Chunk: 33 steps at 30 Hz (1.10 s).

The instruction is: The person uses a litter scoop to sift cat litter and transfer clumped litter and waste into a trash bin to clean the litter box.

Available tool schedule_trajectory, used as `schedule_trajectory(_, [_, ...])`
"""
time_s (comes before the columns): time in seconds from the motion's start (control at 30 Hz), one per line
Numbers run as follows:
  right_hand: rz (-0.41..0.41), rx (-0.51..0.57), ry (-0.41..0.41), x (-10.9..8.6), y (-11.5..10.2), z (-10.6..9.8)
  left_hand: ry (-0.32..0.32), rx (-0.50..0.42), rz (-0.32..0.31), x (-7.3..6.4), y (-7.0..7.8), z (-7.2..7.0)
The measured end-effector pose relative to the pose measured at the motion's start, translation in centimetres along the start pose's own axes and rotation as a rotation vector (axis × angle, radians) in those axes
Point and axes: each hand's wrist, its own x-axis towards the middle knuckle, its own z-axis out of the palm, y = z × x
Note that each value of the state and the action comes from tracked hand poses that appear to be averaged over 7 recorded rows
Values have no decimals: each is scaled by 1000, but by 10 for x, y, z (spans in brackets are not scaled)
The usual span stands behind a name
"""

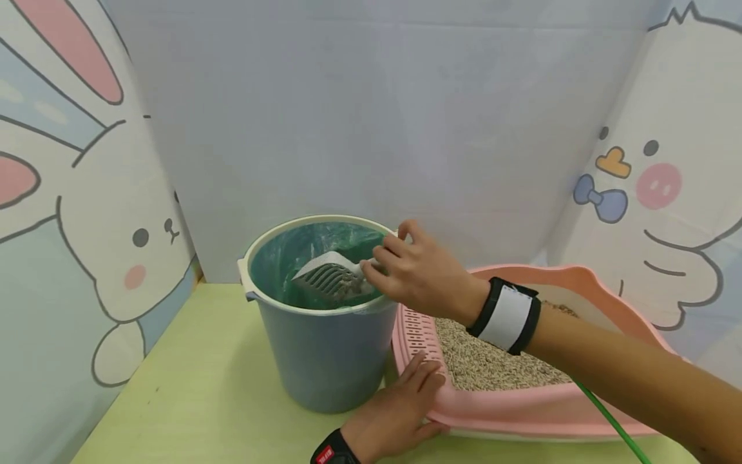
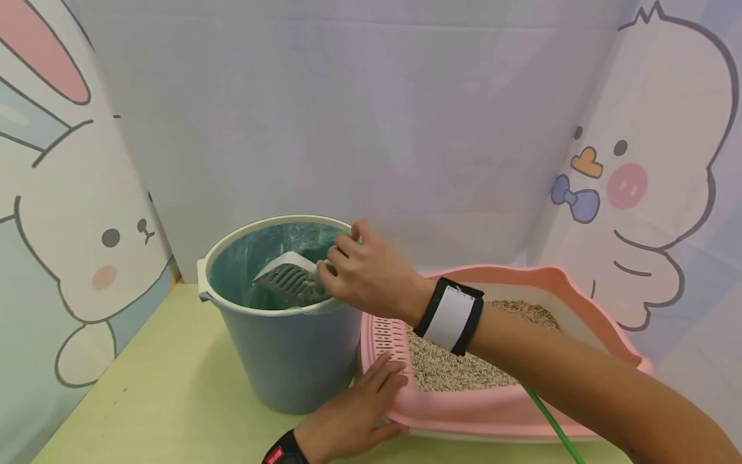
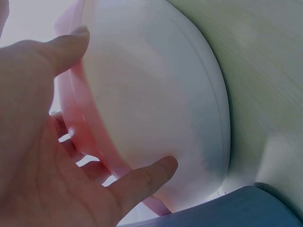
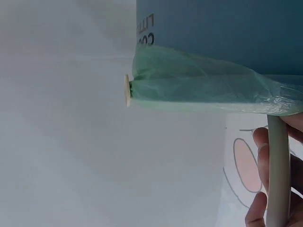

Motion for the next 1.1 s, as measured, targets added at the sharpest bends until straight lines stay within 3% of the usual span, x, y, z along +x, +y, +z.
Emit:
schedule_trajectory(0.27, [-103,-142,95,0,-3,-1,20,-7,11,3,2,0])
schedule_trajectory(0.43, [-49,-157,133,-6,7,-9,-16,-33,-12,4,3,1])
schedule_trajectory(0.63, [150,-128,172,-28,29,-31,-49,-45,-46,1,2,0])
schedule_trajectory(0.87, [488,-50,134,-83,49,-70,-68,-80,-69,-5,-5,-1])
schedule_trajectory(1.0, [717,-7,-1,-128,47,-86,-89,-101,-108,-9,-11,-4])
schedule_trajectory(1.1, [847,89,-139,-159,33,-77,-87,-106,-133,-14,-17,-6])
